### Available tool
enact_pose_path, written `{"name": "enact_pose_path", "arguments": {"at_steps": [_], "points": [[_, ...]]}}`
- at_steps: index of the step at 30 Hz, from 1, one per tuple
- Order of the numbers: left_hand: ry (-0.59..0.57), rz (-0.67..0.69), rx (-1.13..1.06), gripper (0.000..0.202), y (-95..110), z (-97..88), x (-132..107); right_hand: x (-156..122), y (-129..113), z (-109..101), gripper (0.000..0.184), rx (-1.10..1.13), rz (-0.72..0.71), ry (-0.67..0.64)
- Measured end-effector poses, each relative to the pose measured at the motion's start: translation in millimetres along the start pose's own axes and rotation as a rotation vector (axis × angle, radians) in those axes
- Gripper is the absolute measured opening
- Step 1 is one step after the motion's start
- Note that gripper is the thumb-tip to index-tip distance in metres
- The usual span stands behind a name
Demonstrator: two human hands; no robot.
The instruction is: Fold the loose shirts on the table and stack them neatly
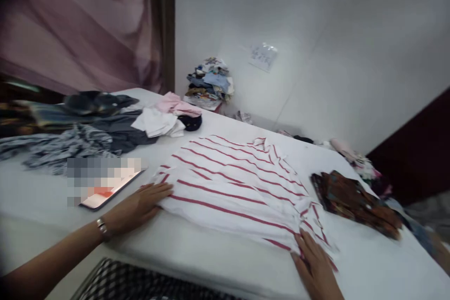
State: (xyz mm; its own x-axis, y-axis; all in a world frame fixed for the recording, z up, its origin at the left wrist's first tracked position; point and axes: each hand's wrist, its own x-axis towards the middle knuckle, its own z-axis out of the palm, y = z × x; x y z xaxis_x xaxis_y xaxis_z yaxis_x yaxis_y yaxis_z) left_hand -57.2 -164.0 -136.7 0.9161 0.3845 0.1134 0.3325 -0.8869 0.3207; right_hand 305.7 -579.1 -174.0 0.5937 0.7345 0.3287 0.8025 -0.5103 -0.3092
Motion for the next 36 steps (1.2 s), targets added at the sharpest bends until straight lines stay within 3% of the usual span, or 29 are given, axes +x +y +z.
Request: {"name": "enact_pose_path", "arguments": {"at_steps": [6, 9, 11, 13, 16, 20, 24, 28, 32, 36], "points": [[-0.005, -0.018, 0.045, 0.057, -25.4, 12.8, 4.9, 7.6, -16.6, -9.7, 0.042, 0.017, 0.062, -0.024], [-0.032, -0.031, 0.025, 0.050, -44.5, 16.4, 10.2, 22.8, -37.7, -11.0, 0.043, 0.118, 0.056, 0.018], [-0.001, -0.044, 0.029, 0.049, -56.5, 20.9, 26.0, 40.2, -54.2, -10.1, 0.042, 0.177, 0.045, 0.032], [0.063, 0.006, 0.039, 0.054, -62.8, 27.8, 52.9, 64.7, -69.2, -9.4, 0.038, 0.228, 0.052, 0.056], [0.108, 0.118, 0.053, 0.055, -56.3, 39.9, 101.3, 113.6, -86.2, -9.9, 0.034, 0.284, 0.120, 0.110], [0.102, 0.030, 0.142, 0.052, -32.0, 49.3, 143.3, 191.8, -94.9, -3.6, 0.032, 0.254, 0.257, 0.069], [0.061, -0.016, 0.221, 0.056, -20.1, 50.1, 147.6, 268.1, -85.1, 19.4, 0.034, 0.174, 0.324, 0.042], [0.069, -0.016, 0.218, 0.058, -28.0, 56.8, 144.3, 331.4, -70.5, 46.6, 0.038, 0.081, 0.369, -0.015], [0.128, 0.014, 0.220, 0.059, -42.0, 70.3, 144.4, 378.4, -62.8, 71.6, 0.044, 0.014, 0.403, -0.081], [0.154, 0.045, 0.252, 0.060, -47.4, 75.7, 140.4, 408.4, -59.4, 96.2, 0.055, -0.024, 0.367, -0.150]]}}
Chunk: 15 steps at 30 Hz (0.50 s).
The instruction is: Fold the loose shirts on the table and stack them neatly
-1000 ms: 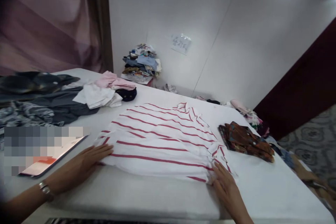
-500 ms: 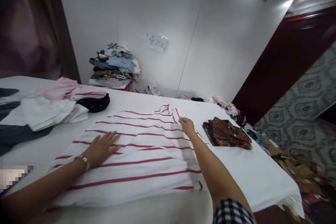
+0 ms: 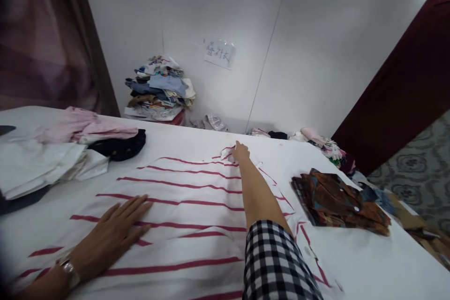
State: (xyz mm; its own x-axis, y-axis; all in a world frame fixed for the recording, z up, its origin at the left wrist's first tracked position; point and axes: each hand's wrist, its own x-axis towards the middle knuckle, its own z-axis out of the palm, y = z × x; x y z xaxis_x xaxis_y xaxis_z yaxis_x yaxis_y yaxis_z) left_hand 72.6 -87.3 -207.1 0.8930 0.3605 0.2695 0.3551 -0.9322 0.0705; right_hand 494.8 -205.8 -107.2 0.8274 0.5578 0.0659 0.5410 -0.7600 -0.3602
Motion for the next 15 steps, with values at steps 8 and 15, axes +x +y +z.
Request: {"name": "enact_pose_path", "arguments": {"at_steps": [8, 15], "points": [[0.001, -0.013, -0.005, 0.059, -2.8, 1.2, -0.5, 29.6, -9.0, 25.2, 0.022, 0.149, -0.070, -0.025], [-0.002, -0.026, -0.027, 0.057, 2.9, 2.2, -1.1, 37.2, 20.9, -56.6, 0.028, 0.543, 0.070, 0.371]]}}
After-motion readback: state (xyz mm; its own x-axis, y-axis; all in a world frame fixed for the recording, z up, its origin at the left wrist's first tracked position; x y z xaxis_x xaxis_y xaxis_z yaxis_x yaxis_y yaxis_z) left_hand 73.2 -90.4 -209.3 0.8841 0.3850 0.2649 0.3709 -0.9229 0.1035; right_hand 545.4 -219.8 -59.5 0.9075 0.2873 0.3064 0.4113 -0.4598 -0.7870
